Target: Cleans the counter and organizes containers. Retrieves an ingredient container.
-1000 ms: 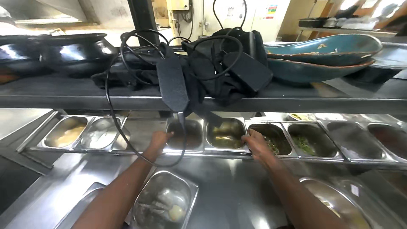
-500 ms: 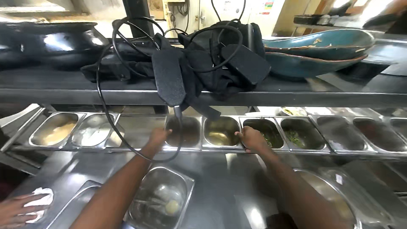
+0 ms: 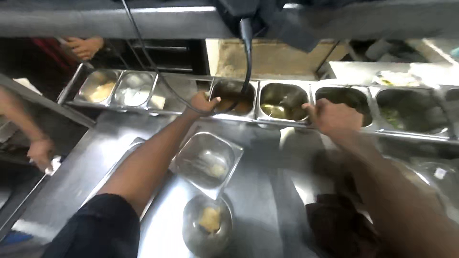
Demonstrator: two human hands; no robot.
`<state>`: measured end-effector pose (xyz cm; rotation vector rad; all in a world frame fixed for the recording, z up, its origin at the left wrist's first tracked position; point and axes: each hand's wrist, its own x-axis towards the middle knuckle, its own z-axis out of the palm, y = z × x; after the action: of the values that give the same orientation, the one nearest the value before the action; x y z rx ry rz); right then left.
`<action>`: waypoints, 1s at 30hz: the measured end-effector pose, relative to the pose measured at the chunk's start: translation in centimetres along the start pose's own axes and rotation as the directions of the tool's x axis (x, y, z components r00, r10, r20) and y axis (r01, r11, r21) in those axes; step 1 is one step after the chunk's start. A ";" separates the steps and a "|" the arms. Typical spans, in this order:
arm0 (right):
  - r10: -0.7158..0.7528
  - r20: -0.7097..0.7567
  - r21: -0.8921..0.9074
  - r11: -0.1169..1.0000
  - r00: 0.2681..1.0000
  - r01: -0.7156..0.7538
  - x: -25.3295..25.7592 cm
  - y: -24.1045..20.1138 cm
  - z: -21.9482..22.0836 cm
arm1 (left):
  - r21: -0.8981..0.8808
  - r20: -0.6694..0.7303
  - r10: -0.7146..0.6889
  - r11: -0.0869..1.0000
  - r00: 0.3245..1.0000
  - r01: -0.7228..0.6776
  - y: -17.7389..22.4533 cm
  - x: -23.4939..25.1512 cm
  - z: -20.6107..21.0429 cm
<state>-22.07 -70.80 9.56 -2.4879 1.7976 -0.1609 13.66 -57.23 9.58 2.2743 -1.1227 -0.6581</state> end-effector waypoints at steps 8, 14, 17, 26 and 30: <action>-0.054 -0.093 0.295 0.952 0.994 0.080 -14.9 10.1 0.1 | 0.027 -0.018 0.174 0.984 0.985 -0.174 -3.3 -12.5 -5.4; 0.056 0.175 0.247 0.964 0.983 -0.099 -25.3 12.5 3.4 | 0.177 0.173 -0.067 0.984 0.983 0.036 -6.9 -16.0 -2.6; 0.139 0.306 0.128 0.974 0.942 -0.185 -27.9 11.0 5.9 | 0.204 0.165 -0.095 0.977 0.982 0.060 -5.9 -16.3 -1.6; 0.133 -0.019 0.591 0.801 0.991 -0.096 -27.2 10.8 8.8 | -0.183 0.071 -0.025 0.982 0.997 0.037 -6.6 -15.5 4.0; -0.066 -0.243 0.449 0.876 0.968 0.173 -24.0 9.3 9.6 | -0.219 0.011 -0.038 0.975 0.999 0.040 -5.9 -17.9 4.8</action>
<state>-37.13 -50.98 -2.16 -2.2889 1.4384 -0.8085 4.36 -40.60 5.73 2.1116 -0.9595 -0.7665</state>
